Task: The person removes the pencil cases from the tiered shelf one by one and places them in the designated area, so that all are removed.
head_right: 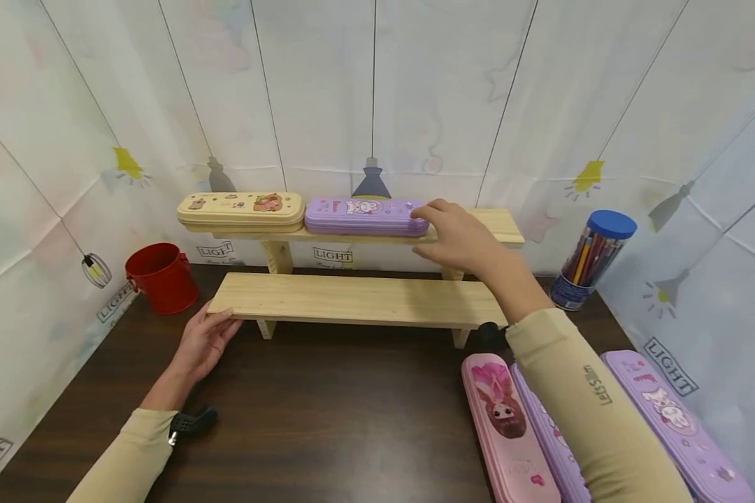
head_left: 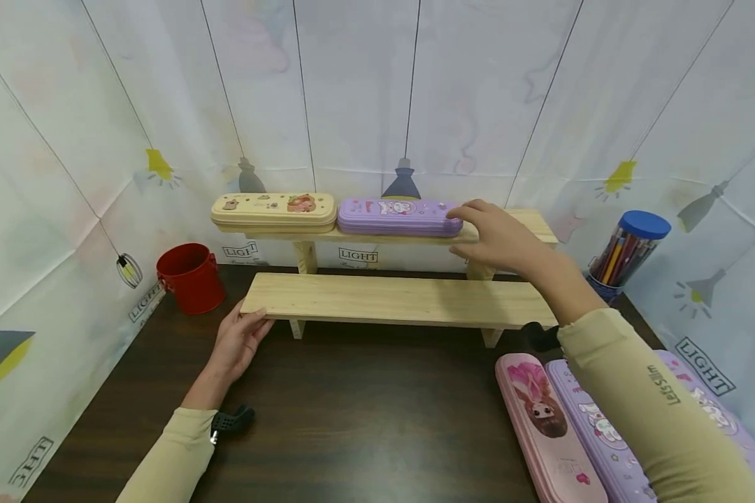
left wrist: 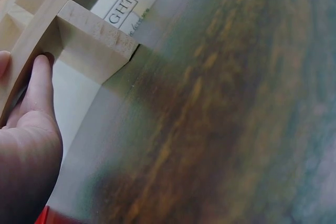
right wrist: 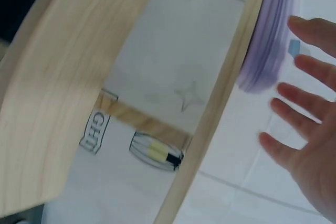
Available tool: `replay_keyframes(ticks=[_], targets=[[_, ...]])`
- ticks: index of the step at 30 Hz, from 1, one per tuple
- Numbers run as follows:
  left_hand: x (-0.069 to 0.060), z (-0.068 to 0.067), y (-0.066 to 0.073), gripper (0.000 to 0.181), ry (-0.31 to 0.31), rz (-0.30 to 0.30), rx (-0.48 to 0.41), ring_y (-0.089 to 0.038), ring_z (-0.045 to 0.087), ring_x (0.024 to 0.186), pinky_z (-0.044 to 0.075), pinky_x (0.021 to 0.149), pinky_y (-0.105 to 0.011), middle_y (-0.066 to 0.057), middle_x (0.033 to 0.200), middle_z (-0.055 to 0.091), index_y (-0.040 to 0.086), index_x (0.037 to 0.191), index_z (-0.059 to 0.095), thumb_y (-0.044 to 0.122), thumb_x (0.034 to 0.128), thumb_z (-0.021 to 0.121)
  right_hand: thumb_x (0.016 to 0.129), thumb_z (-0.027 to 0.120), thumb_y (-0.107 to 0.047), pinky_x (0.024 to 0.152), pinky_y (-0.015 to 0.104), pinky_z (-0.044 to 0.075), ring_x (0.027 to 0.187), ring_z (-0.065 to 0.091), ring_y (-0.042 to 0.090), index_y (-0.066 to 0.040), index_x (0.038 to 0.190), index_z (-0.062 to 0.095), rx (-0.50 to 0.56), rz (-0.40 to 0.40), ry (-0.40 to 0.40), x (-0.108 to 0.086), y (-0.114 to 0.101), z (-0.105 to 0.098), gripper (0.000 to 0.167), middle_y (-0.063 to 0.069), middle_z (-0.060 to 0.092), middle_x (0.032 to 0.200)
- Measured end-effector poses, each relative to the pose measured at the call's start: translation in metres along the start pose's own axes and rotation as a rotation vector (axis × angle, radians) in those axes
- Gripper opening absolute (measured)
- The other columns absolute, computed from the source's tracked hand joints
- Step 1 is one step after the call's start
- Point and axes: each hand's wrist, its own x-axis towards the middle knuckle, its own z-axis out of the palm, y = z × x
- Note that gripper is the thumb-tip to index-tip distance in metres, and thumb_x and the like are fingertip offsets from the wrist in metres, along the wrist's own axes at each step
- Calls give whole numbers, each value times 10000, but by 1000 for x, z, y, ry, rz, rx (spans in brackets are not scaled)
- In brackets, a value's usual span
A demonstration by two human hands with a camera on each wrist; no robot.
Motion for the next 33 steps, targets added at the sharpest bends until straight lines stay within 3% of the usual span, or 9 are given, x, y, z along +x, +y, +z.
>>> replay_keyframes(ticks=[6,13,19,33], targets=[[0,0,-4,749,-22,13,-18,-112,554,1281,462,1076,-260,-155,1633,184,150,1605,92,125,1018,556,879,709,-265,1122,557,403,1312,462,383,-67,1332,584,-8,-20,76,26,-11,10,510,185,497,1422],[1,-1,-6,734,-31,19,-19,-125,542,1299,474,1065,-248,-158,1628,193,152,1605,93,110,1024,540,880,693,-256,1135,542,397,1324,451,370,-77,1370,561,33,-32,46,50,-22,18,538,176,479,1451],[1,-2,-5,745,-31,20,-19,-155,503,1346,466,1075,-252,-149,1630,191,154,1605,91,112,1020,549,860,695,-256,1130,524,399,1313,470,355,-108,1410,527,-1,-38,40,66,-30,26,594,161,507,1434],[2,-2,-2,739,-15,22,-21,-243,401,1431,476,1066,-248,-137,1635,183,155,1604,94,110,1021,547,843,655,-196,1122,541,400,1288,526,363,-79,1283,580,-15,-44,28,77,-41,40,461,148,554,1408]])
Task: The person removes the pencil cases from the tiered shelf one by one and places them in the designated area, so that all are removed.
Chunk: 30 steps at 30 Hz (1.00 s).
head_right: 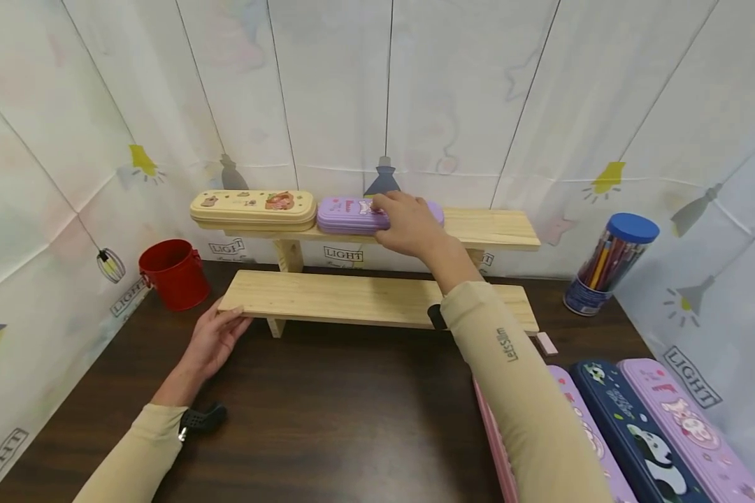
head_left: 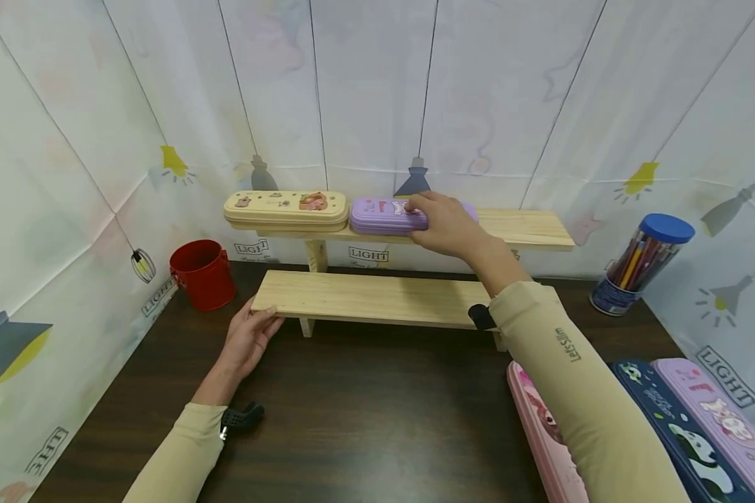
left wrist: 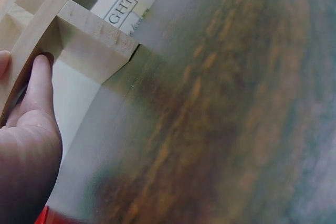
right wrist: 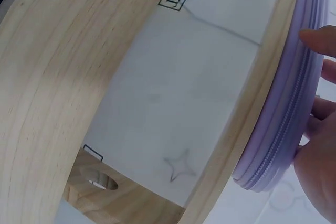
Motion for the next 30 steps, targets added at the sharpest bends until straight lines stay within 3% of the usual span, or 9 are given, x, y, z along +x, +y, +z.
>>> replay_keyframes(ticks=[11,20,26,30], targets=[[0,1,0,745,-5,-2,-11,-254,396,1434,473,1071,-258,-146,1635,182,160,1605,95,95,1017,549,833,605,-247,1011,620,416,1213,538,374,-169,1251,532,-84,62,-78,-3,-8,-10,432,140,605,1359],[-1,2,-1,738,-19,4,-10,-253,386,1440,479,1065,-245,-155,1634,170,147,1605,88,94,1022,538,802,655,-279,863,454,498,1010,542,301,-145,1237,492,11,81,-111,-11,-11,-12,483,134,542,1241],[-1,1,-1,753,-13,5,-11,-201,458,1389,480,1064,-253,-152,1634,178,151,1605,90,100,1015,555,794,687,-323,864,430,493,1001,548,282,-144,1224,494,-4,61,-154,-15,-15,-19,504,124,584,1162],[-2,1,0,756,-15,7,-17,-194,465,1382,481,1061,-253,-153,1636,177,148,1605,93,101,1012,560,794,698,-337,797,391,485,959,569,276,-172,1234,474,9,73,-180,-20,-15,-24,520,122,631,1148]])
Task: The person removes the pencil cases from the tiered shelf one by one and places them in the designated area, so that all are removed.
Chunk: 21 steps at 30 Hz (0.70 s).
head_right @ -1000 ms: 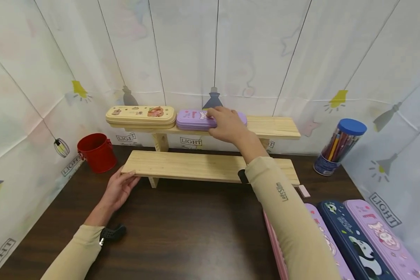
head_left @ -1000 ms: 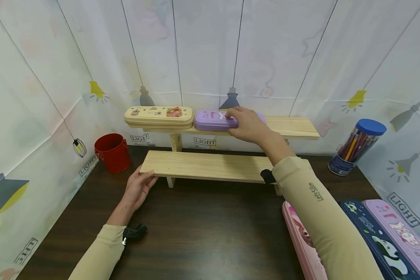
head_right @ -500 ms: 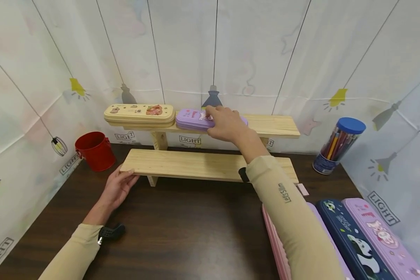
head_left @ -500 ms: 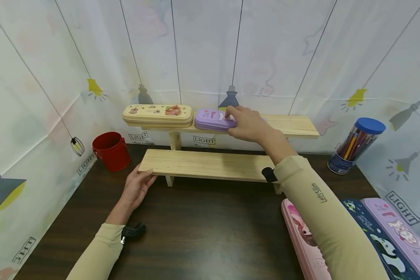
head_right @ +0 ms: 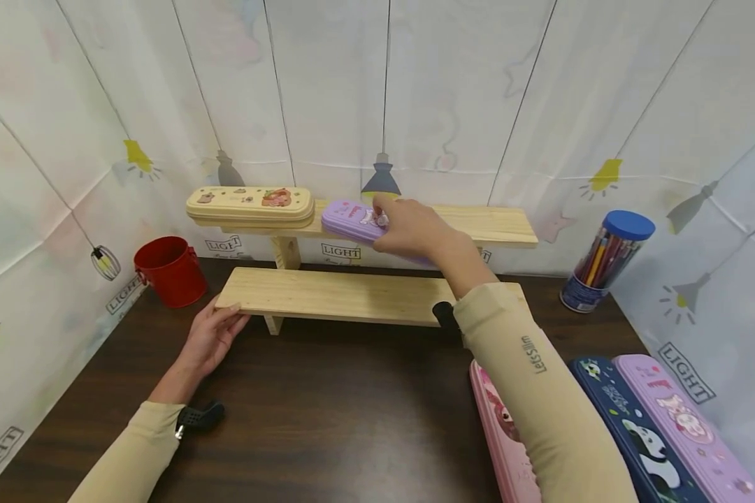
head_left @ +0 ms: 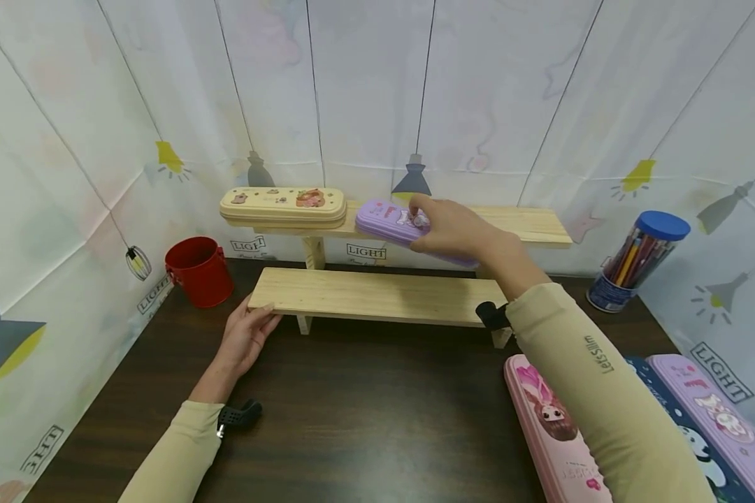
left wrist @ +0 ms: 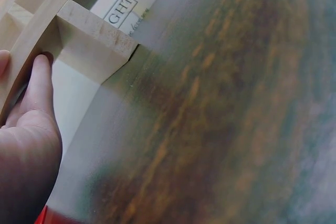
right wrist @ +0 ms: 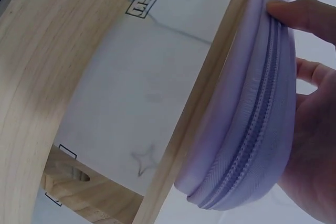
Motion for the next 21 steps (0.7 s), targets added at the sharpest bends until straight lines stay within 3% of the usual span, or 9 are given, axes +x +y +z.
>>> replay_keyframes(ticks=[6,13,21], targets=[[0,0,0,755,3,-6,7,-166,491,1358,484,1057,-245,-152,1637,172,152,1606,82,104,1017,551,745,742,-297,718,341,419,877,541,249,-152,1176,468,-42,-10,-10,-9,1,-3,531,89,624,1040],[1,0,0,742,14,-8,9,-184,473,1378,479,1065,-248,-147,1634,184,161,1606,88,103,1021,543,732,768,-293,659,327,428,806,541,226,-127,1159,456,-97,-13,9,-24,-1,0,554,61,586,938],[2,0,-1,748,12,-6,16,-266,359,1456,482,1063,-246,-146,1640,166,163,1606,90,108,1019,549,754,825,-378,665,340,520,828,611,235,-110,1203,404,16,5,-13,-47,5,16,671,102,624,1011]])
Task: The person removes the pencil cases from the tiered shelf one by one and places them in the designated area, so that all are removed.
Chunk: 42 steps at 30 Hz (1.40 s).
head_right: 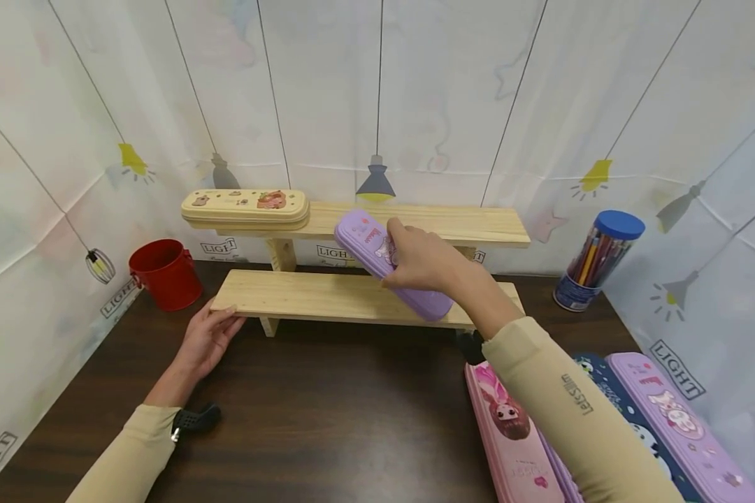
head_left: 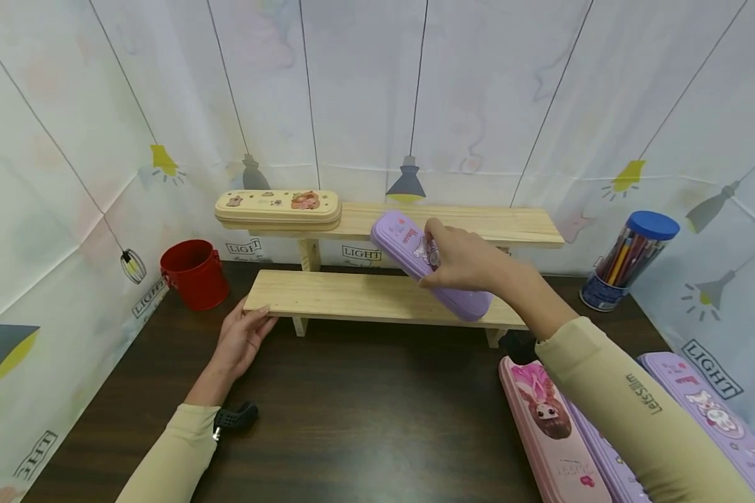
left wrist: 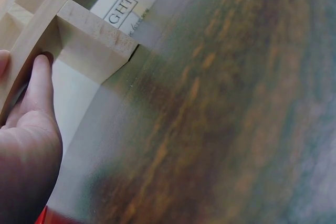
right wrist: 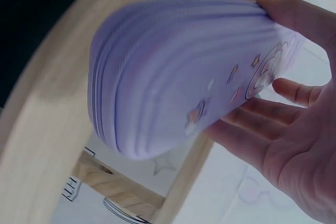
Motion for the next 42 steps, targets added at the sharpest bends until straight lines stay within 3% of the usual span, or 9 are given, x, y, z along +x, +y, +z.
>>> replay_keyframes(ticks=[7,21,29,36,42], targets=[[-1,0,0,755,-1,-1,3,-264,342,1461,482,1058,-236,-151,1643,161,157,1606,81,115,1018,552,758,828,-426,580,272,450,769,562,209,-95,1255,396,50,3,-14,-19,3,11,737,107,602,957],[-2,1,-1,715,-23,27,37,-212,415,1428,490,1051,-231,-157,1641,161,153,1604,100,120,1032,527,718,828,-495,557,250,494,718,593,163,-127,1245,431,89,84,-78,-60,18,45,756,72,627,908],[-2,2,1,737,-22,24,33,-190,434,1413,490,1044,-226,-164,1646,149,162,1607,91,129,1026,543,728,820,-537,525,242,516,691,603,154,-129,1346,366,129,117,-137,-88,16,59,868,88,619,941],[-3,1,2,728,-23,19,25,-188,434,1414,489,1042,-220,-166,1648,144,164,1607,86,121,1031,529,711,826,-563,632,253,513,785,591,133,-151,1344,402,119,93,-136,-111,8,69,866,62,627,1079],[-3,2,2,721,-17,3,7,-133,513,1338,460,1077,-257,-156,1644,165,167,1607,89,108,1033,521,686,842,-559,594,269,504,750,589,123,-198,1304,421,153,121,-160,-124,-1,78,831,44,634,996]])
